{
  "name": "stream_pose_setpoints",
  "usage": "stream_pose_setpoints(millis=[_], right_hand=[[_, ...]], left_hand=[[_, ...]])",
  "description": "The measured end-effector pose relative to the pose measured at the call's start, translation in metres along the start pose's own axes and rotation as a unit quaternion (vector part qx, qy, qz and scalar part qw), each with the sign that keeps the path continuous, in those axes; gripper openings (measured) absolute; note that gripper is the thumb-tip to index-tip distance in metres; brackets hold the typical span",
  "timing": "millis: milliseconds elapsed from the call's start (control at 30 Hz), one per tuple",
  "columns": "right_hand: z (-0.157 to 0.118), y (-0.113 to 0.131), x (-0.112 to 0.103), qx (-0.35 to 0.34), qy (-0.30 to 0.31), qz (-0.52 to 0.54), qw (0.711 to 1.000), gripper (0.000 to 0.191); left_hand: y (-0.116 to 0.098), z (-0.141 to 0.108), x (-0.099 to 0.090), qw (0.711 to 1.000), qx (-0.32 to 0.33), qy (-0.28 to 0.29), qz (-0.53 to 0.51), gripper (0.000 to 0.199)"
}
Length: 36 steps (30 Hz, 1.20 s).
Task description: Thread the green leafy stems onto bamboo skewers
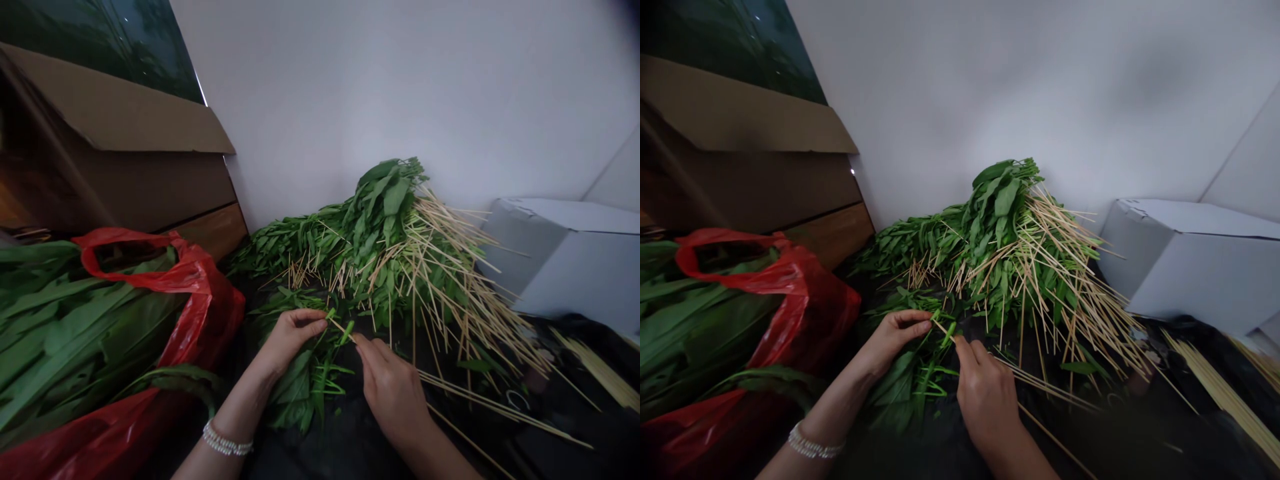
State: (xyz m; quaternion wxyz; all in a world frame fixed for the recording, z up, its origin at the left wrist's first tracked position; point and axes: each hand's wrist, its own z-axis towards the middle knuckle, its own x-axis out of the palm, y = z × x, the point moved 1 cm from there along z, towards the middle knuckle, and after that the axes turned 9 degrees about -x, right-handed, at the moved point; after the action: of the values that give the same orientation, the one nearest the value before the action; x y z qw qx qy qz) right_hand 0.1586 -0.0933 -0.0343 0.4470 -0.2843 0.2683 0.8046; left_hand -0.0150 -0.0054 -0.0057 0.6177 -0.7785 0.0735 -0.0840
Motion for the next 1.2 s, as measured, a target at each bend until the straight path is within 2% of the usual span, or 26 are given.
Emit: stream_pose_setpoints(millis=[600,733,967,1133,1200], right_hand=[[-0.001,0.0,0.002,0.007,0.012,-0.015,1.0,0.033],[-0.001,0.0,0.002,0.006,0.014,-0.019,1.0,0.033],[0.001,0.002,0.001,0.026,0.066,-0.053,0.996,0.034],[0.001,0.002,0.001,0.035,0.073,-0.058,0.995,0.033],[0.001,0.001,0.001,0.036,0.067,-0.045,0.996,0.034]], left_hand=[[-0.001,-0.001,0.005,0.999,0.036,-0.027,0.01,0.028],[-0.001,0.0,0.005,0.998,0.052,-0.033,0.032,0.026],[0.001,0.001,0.008,0.984,0.122,-0.061,0.112,0.02],[0.003,-0.001,0.012,0.977,0.139,-0.06,0.15,0.018],[0.002,-0.002,0.011,0.98,0.137,-0.057,0.136,0.024]])
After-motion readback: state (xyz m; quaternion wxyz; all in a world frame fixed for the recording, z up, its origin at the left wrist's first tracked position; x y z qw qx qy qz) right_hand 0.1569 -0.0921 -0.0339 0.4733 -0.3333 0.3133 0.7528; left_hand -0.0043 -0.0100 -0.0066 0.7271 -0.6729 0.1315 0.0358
